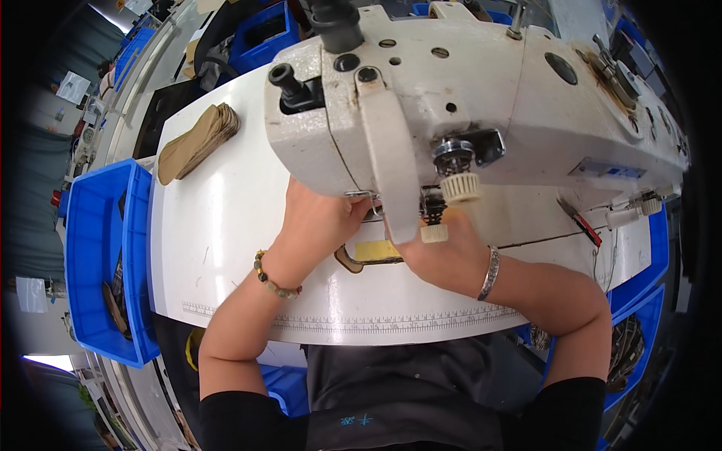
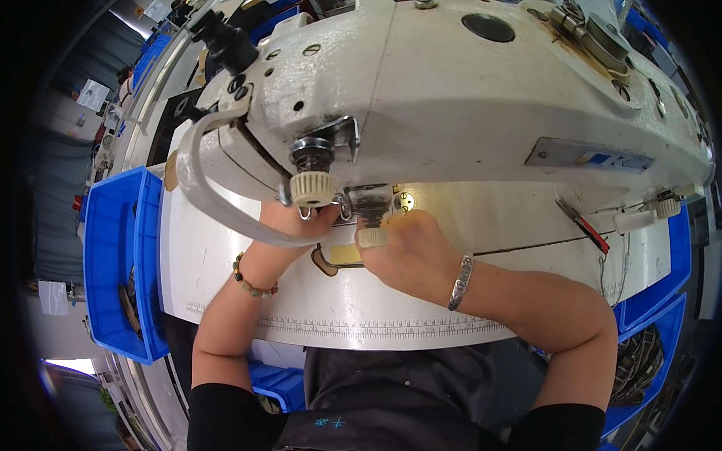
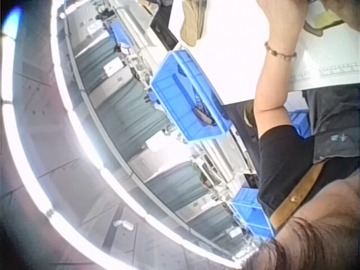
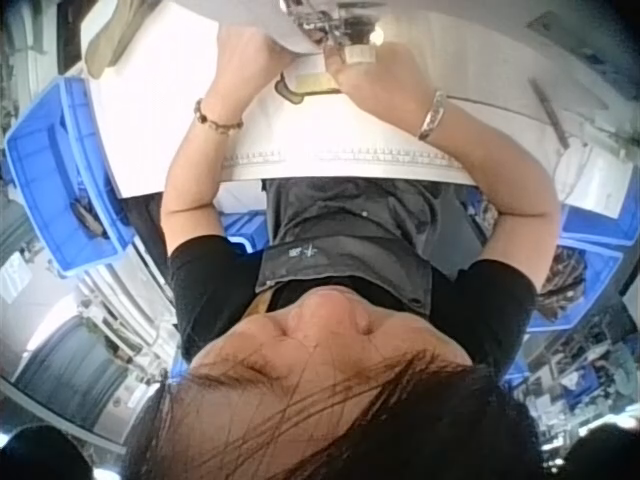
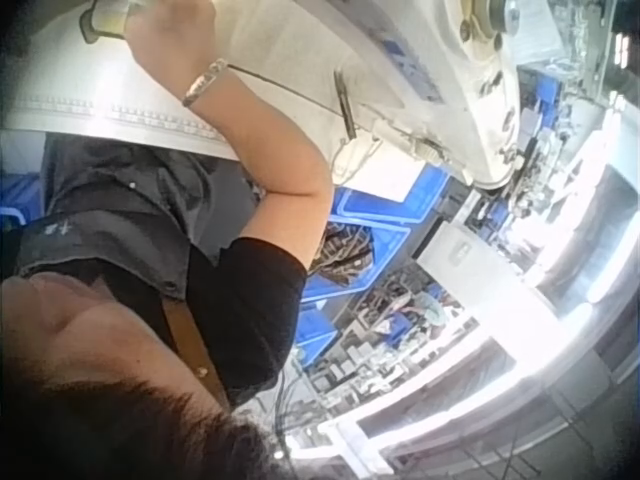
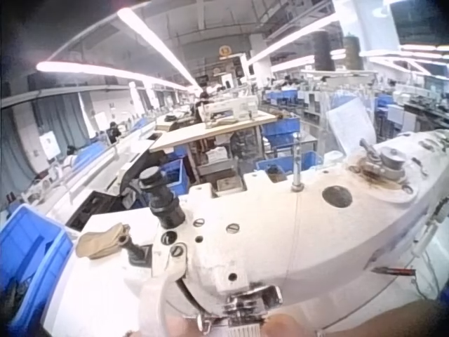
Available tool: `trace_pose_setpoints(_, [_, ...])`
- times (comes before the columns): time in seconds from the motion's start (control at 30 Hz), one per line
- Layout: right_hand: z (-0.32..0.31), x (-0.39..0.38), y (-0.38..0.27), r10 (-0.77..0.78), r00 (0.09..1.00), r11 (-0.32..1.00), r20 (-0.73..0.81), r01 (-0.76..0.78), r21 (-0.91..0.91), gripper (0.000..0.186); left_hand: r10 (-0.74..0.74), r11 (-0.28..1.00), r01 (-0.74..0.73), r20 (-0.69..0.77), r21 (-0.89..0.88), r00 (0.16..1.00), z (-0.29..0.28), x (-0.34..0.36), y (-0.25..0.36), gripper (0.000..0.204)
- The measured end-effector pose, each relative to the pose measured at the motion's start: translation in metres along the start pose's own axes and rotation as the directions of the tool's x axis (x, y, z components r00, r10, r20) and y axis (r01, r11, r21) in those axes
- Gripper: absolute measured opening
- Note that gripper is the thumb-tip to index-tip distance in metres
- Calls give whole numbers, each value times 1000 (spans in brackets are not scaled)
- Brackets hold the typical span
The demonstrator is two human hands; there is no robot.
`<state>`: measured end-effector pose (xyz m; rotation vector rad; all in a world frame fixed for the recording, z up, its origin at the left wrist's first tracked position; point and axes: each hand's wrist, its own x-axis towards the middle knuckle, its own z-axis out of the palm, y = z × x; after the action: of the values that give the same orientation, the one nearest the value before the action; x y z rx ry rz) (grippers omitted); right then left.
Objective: Sewing the upper part of shoes using an industrial sewing machine.
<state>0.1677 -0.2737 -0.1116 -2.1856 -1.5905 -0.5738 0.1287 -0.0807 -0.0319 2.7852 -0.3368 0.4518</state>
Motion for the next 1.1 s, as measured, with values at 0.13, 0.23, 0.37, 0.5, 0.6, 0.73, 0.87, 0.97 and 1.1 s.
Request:
trace_pose_setpoints(0.13, [-28, 10, -2, -14, 998, 999, 61, 17, -46, 21, 15, 1000, -16, -85, -10, 996, 3, -2, -1, 20])
trace_pose_setpoints(0.23, [-32, 10, -3, 18, 998, 999, 60, -20, 25, 11, 30, 999, -27, -78, 44, 997, 4, -3, 0, 20])
trace_pose_setpoints(0.37, [-39, 11, -4, -5, 992, 1000, 124, 5, 4, 9, -56, 997, 56, 7, 62, 998, -1, -5, 9, 24])
trace_pose_setpoints(0.5, [-31, 9, -9, 13, 997, 999, 72, -16, 44, 10, -56, 998, 56, -30, 28, 998, 1, -5, 5, 30])
trace_pose_setpoints(0.6, [-36, 10, -10, -21, 995, 1000, 100, 19, 21, 13, -155, 985, 160, 70, -62, 985, 0, -4, 2, 32])
trace_pose_setpoints(0.73, [-26, 8, -9, -9, 1000, 998, 19, 10, -57, 26, -273, 913, 305, 150, -271, 950, -4, 0, 4, 20])
trace_pose_setpoints(0.87, [-44, 15, -14, 0, 993, 1000, 115, 2, -24, 36, -104, 961, 101, 0, -259, 995, 1, 1, -9, 16])
trace_pose_setpoints(0.97, [-48, 15, -12, -6, 988, 1000, 155, 9, -18, 37, -139, 957, 138, 15, -256, 990, 3, 2, -8, 15])
trace_pose_setpoints(1.1, [-46, 13, -12, -1, 991, 999, 135, 8, -47, 37, -128, 972, 130, 20, -197, 992, 4, 1, -9, 14])
